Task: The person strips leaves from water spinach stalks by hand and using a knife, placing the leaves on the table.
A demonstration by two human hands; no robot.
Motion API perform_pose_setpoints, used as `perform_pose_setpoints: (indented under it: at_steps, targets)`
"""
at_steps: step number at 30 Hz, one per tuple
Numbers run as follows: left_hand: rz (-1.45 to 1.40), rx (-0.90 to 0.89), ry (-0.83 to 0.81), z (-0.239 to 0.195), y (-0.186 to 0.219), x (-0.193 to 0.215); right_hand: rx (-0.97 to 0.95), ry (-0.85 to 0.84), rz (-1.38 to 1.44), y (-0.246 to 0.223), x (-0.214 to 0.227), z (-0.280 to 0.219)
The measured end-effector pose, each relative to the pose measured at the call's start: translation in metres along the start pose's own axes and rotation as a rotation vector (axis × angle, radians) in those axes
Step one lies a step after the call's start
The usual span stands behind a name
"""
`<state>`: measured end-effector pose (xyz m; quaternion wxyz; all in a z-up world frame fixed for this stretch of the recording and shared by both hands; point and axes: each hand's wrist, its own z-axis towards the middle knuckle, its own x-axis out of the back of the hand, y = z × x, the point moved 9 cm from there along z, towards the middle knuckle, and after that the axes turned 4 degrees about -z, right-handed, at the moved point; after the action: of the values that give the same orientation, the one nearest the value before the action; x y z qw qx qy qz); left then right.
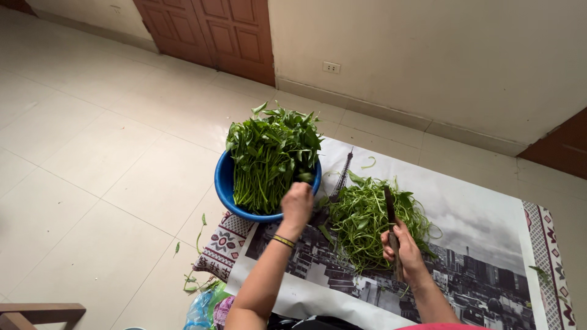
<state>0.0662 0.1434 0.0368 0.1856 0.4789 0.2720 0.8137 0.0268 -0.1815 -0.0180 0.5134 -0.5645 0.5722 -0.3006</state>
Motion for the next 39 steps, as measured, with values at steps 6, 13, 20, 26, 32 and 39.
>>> perform_pose_setpoints:
  at_steps: [6, 13, 20, 26, 32, 39]
  targets:
    - [-0.56, -0.096, -0.316, -0.042, 0.102, -0.035, 0.035, -0.424, 0.285, -0.024, -0.048, -0.026]
    - [-1.227, 0.383, -0.798, -0.066, 0.105, -0.109, 0.18, -0.272, 0.216, -0.031, -0.041, -0.04]
    - [-1.27, 0.498, -0.799, -0.068, 0.093, -0.127, 0.27, -0.129, -0.093, -0.028, -0.029, -0.053]
    - [-1.542, 0.628, -0.855, -0.073, 0.102, -0.142, 0.57, -0.089, -0.883, -0.05, -0.057, -0.081]
    - [-1.508, 0.653, -0.823, -0.073, 0.107, -0.135, 0.651, 0.027, -1.112, -0.063, -0.066, -0.085]
    - [-1.4, 0.675, -0.815, -0.081, 0.101, -0.143, 0.656, 0.07, -1.122, -0.062, -0.058, -0.079]
